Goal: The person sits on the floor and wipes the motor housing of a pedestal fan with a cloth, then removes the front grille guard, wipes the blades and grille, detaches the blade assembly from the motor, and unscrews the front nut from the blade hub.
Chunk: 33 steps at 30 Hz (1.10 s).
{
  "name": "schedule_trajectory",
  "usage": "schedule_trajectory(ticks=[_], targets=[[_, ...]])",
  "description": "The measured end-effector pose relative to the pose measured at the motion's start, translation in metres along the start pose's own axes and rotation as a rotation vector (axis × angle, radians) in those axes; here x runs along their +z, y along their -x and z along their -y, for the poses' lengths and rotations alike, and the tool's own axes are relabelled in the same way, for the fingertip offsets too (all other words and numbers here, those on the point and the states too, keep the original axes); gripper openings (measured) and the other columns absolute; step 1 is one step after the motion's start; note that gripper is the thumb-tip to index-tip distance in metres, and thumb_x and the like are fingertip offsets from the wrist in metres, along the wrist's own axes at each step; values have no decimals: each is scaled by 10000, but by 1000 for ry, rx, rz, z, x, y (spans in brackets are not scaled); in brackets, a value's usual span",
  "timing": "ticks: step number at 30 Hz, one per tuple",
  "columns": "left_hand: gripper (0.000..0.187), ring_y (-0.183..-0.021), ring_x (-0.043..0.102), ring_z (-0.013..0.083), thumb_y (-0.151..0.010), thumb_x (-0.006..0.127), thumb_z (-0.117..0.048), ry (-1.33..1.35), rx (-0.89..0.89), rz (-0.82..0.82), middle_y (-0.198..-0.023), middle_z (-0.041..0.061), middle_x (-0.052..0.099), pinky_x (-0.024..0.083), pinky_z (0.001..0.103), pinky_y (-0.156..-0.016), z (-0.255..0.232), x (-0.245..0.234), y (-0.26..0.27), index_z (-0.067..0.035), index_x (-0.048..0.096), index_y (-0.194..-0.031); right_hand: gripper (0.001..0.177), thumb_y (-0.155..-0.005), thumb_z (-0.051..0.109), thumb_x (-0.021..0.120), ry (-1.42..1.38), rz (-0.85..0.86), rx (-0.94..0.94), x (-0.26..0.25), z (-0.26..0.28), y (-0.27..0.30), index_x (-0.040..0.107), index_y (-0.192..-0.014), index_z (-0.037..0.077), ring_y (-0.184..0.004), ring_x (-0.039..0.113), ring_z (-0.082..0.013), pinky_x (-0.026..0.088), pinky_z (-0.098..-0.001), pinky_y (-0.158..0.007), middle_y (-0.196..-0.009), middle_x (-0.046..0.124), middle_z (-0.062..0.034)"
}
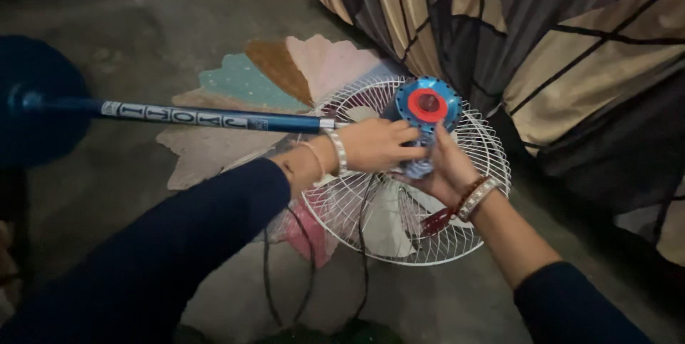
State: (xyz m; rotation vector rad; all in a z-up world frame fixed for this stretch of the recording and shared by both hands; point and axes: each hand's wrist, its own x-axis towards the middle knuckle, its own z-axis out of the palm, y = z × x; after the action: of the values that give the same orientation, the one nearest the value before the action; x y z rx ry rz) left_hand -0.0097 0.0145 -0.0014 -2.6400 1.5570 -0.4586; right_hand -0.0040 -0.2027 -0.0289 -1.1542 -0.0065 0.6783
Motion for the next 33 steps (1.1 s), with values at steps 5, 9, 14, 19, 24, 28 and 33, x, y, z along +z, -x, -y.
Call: schedule_trajectory(ticks=[5,9,14,19,24,28,33], targets=[[368,-969,661,324,-848,611,-170,-98,121,-246,-1129,148,624,562,430,-752,38,-3,81,-204,642,-1213,559,-984,556,402,567,111,129,26,-25,-33,529,-1412,218,-1250,583,-234,507,-506,-974,-1396,606,-49],[231,-995,667,320,-905,606,-196,-212,-225,217,-1072,105,664,562,464,-772,53,7,170,-263,738,-1083,408,-975,388,500,1067,37,179,-5,-55,-56,588,-1339,228,-1090,720,-179,575,-502,-854,-1179,750,-51],[285,-1166,589,280,-840,616,-233,-301,-496,585,-1146,69,632,501,463,-906,50,38,239,-330,730,-1083,363,-916,312,640,1345,-48,-182,-74,-65,-64,665,-1243,157,-1006,751,-263,566,-444,-862,-1061,783,-106],[390,-1166,620,326,-890,633,-208,-100,-451,390,-1217,117,637,518,433,-993,31,50,208,-220,687,-1276,480,-875,392,669,1601,-344,-267,-114,-63,-49,637,-1298,166,-1160,660,-390,517,-501,-1009,-1231,697,-196],[762,-1281,495,344,-720,760,-277,-3,-278,359,-1431,166,495,418,466,-1027,-15,39,156,-217,506,-1436,656,-822,510,716,1689,-675,3,-156,-82,-11,577,-1405,244,-1386,343,-511,329,-586,-1133,-1519,391,-250],[886,-1325,413,390,-728,791,-474,76,-204,290,-1466,214,437,351,513,-1053,-28,34,149,-214,411,-1485,713,-817,565,715,1649,-764,-130,-170,-100,3,507,-1413,234,-1428,323,-444,310,-614,-1147,-1502,376,-225],[708,-1375,397,395,-877,685,-434,-79,-262,75,-1509,217,422,347,539,-1058,-1,47,143,-223,416,-1497,741,-869,482,684,1334,-1084,-35,-170,-107,4,395,-1466,153,-1425,376,-442,367,-678,-1075,-1550,364,-174]])
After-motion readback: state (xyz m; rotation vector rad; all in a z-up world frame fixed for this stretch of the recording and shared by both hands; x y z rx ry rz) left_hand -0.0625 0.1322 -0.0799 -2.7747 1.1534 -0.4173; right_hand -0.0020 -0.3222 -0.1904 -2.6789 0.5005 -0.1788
